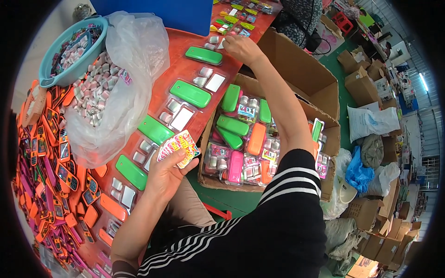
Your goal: Assembling colorful toy mobile phones by inserting candy packets, stickers, and internal plastic components into phone cases.
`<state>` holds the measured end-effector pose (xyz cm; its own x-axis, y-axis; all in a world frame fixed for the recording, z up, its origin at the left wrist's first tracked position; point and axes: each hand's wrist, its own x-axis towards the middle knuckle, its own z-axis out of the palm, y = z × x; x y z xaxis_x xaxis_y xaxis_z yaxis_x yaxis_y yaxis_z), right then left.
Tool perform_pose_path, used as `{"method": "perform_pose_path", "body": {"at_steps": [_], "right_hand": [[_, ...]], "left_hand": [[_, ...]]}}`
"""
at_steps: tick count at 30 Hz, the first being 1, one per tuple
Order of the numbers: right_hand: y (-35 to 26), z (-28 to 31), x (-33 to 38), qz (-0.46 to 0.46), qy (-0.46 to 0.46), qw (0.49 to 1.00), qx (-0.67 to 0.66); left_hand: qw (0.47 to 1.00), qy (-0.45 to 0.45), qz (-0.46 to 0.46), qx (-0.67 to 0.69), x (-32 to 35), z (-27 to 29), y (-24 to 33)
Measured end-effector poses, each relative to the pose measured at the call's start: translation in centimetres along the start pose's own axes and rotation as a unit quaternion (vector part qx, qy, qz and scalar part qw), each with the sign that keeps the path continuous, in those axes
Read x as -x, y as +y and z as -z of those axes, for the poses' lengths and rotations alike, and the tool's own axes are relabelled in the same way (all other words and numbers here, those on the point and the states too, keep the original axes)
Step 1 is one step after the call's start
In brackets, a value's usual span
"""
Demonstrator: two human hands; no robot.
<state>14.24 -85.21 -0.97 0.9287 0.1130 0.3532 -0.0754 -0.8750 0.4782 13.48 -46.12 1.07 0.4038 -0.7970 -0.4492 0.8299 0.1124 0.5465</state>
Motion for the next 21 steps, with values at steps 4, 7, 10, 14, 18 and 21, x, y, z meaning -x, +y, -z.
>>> {"method": "perform_pose_path", "body": {"at_steps": [4, 7, 10, 14, 18, 21], "right_hand": [[0.7, -0.2, 0.5, -0.054, -0.058, 0.987, -0.138], [0.1, -0.3, 0.8, -0.151, 0.001, 0.971, -0.187], [-0.1, -1.3, 0.2, -0.172, 0.084, 0.955, -0.227], [-1.4, -2.6, -0.1, -0.18, 0.049, 0.941, -0.282], [-1.8, -1.4, 1.7, -0.179, 0.037, 0.94, -0.288], [-3.4, 2.0, 1.9, -0.301, 0.082, 0.883, -0.351]], "left_hand": [[1.0, -0.001, 0.004, 0.011, -0.2, 0.4, 0.1], [1.0, 0.006, 0.003, 0.016, -0.4, 0.7, -0.1], [1.0, 0.008, 0.003, 0.026, -0.2, 0.8, -0.1], [0.997, -0.04, -0.016, 0.064, 0.6, 1.2, 1.0], [0.988, -0.057, -0.023, 0.139, 0.8, 2.1, 1.4], [0.991, -0.057, -0.055, 0.112, 1.0, 2.6, 1.8]]}}
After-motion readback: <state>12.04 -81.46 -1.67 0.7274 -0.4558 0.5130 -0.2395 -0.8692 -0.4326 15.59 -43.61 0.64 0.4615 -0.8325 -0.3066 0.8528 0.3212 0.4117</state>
